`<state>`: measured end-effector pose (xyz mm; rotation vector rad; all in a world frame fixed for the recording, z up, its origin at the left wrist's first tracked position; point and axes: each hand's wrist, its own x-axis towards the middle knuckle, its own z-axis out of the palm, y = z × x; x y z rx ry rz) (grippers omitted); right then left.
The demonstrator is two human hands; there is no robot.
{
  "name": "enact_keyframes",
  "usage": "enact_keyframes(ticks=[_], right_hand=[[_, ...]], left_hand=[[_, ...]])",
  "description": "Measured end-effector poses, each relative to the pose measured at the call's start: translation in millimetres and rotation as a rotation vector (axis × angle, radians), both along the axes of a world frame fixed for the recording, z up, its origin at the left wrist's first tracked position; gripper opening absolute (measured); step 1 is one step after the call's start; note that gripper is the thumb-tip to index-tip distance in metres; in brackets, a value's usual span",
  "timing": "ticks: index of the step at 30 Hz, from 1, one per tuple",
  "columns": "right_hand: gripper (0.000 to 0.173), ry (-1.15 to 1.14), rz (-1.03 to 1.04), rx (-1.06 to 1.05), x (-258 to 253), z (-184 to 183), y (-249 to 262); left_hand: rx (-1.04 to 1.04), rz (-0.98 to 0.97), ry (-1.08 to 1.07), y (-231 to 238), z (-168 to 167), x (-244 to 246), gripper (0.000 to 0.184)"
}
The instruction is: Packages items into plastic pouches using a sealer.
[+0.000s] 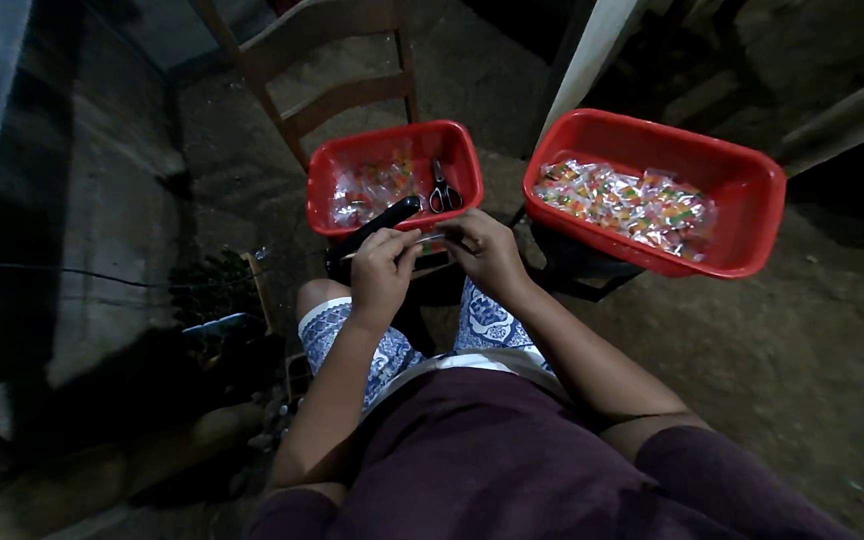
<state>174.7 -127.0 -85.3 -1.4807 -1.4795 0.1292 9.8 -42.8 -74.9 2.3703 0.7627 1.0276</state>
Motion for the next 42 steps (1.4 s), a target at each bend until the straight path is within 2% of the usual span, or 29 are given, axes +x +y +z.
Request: enact_keyframes(ticks=[4, 7, 11, 16, 20, 25, 31, 37, 42], right_hand=[[0.011, 0.006, -0.009, -0.089, 2.4, -3.4, 0.8], [0.011, 0.101, 0.018, -0.201, 8.4, -7.3, 4.8], [0.014, 0.435, 0.084, -0.432, 23.3, -30.7, 17.1], [0.012, 0.976, 0.073, -0.542, 17.6, -78.0, 32.0], [0.01, 1.085, 0.012, -0.579, 10.7, -95.2, 38.7], [0.012, 1.115, -0.023, -0.585, 9.3, -108.6, 48.5], [0.012, 1.093, -0.02, -0.595, 9.0, -116.3, 59.7], [0.02, 0.689, 0.046, -0.752, 28.8, -121.9, 83.2], [0.023, 0.362, 0.123, -0.858, 38.4, -131.8, 113.9]], left_hand=[[-0.069, -0.014, 0.036, 1.0, -4.8, 0.5, 0.01], [-0.189, -0.008, 0.064, 5.2, -9.0, 4.3, 0.01], [-0.572, -0.001, 0.053, 18.6, -33.5, 13.6, 0.015], [-1.033, 0.124, -0.124, 24.5, -77.0, 25.9, 0.017], [-1.222, 0.208, -0.228, 22.4, -92.7, 27.3, 0.018], [-1.467, 0.13, -0.308, 24.7, -107.6, 19.7, 0.027], [-1.498, 0.209, -0.403, 27.6, -122.0, 23.9, 0.018], [-1.53, 0.343, -0.374, 44.0, -135.9, 28.8, 0.022], [-1.561, 0.421, -0.412, 55.5, -146.4, 34.3, 0.017]])
